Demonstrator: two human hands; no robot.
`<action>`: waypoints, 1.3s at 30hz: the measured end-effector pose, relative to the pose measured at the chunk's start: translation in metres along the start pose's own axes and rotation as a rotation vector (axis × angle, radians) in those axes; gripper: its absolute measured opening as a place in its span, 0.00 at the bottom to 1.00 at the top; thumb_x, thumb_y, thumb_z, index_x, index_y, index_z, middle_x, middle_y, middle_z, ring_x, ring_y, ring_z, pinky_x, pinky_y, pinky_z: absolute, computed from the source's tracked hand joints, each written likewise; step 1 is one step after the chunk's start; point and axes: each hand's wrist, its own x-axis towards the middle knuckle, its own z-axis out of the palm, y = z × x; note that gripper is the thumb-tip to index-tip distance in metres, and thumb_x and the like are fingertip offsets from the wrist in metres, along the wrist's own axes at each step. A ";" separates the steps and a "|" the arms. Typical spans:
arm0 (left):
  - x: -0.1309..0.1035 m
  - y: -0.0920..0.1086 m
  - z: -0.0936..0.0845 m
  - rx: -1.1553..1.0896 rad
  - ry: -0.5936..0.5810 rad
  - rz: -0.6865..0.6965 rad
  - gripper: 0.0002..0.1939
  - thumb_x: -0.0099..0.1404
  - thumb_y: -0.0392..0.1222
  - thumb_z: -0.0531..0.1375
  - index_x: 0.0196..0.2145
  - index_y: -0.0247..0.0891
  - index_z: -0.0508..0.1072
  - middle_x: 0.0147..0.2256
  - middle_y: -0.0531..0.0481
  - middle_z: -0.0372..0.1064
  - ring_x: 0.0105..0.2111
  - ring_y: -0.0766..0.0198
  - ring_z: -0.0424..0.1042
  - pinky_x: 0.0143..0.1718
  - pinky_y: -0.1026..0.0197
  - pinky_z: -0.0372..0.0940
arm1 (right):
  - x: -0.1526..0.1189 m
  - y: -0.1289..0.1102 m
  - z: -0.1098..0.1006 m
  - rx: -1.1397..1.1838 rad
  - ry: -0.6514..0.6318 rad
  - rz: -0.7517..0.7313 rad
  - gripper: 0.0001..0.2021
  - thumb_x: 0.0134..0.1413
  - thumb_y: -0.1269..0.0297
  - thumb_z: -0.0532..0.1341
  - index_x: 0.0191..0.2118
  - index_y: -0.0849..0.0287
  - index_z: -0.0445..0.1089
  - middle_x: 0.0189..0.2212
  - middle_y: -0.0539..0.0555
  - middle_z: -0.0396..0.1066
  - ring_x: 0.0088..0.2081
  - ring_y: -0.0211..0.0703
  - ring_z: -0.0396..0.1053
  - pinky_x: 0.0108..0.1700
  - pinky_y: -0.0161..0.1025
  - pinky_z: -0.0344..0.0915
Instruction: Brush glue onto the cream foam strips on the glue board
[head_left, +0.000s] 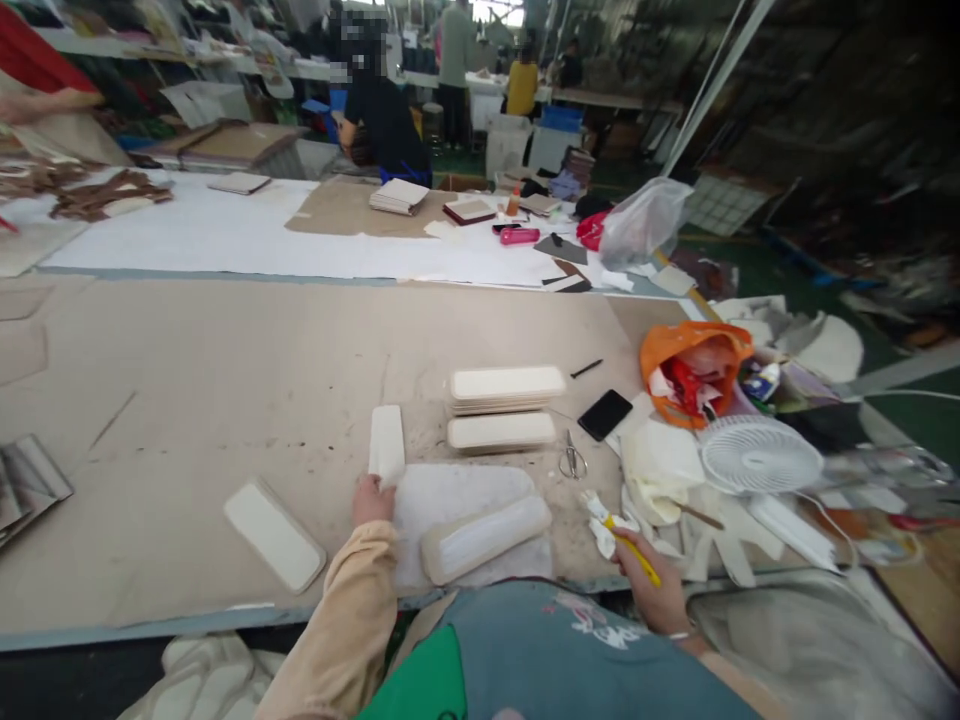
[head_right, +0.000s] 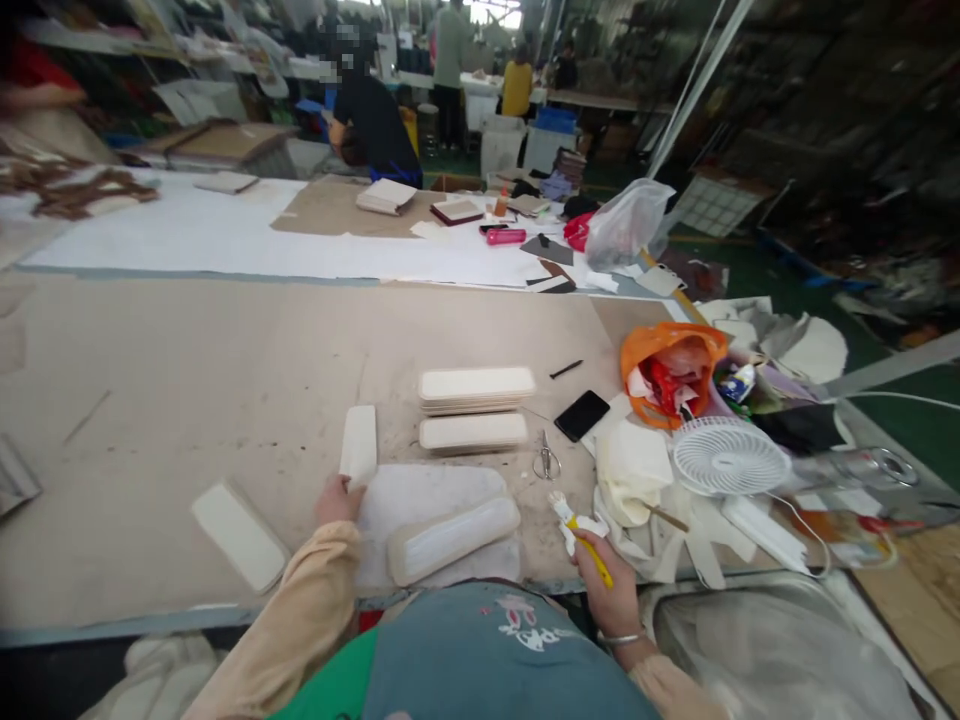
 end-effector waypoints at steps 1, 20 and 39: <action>-0.001 0.000 -0.003 -0.035 0.011 -0.010 0.19 0.55 0.43 0.57 0.44 0.33 0.66 0.36 0.43 0.71 0.38 0.56 0.70 0.39 0.57 0.62 | -0.001 0.001 0.001 0.008 0.003 -0.001 0.19 0.49 0.51 0.56 0.40 0.60 0.69 0.23 0.50 0.69 0.25 0.41 0.67 0.30 0.35 0.65; -0.179 0.054 -0.048 -0.752 -0.825 0.199 0.20 0.48 0.56 0.62 0.30 0.36 0.72 0.23 0.53 0.67 0.22 0.67 0.66 0.23 0.65 0.63 | 0.012 0.007 0.022 0.504 -0.173 -0.042 0.13 0.50 0.52 0.59 0.32 0.55 0.57 0.45 0.60 0.69 0.45 0.49 0.69 0.48 0.50 0.64; -0.190 0.010 0.023 -0.577 -0.298 -0.034 0.15 0.50 0.43 0.60 0.34 0.38 0.60 0.20 0.59 0.64 0.20 0.69 0.66 0.23 0.66 0.61 | 0.016 0.021 0.047 0.243 -0.190 -0.146 0.16 0.45 0.50 0.61 0.30 0.55 0.55 0.27 0.48 0.66 0.28 0.41 0.65 0.34 0.39 0.63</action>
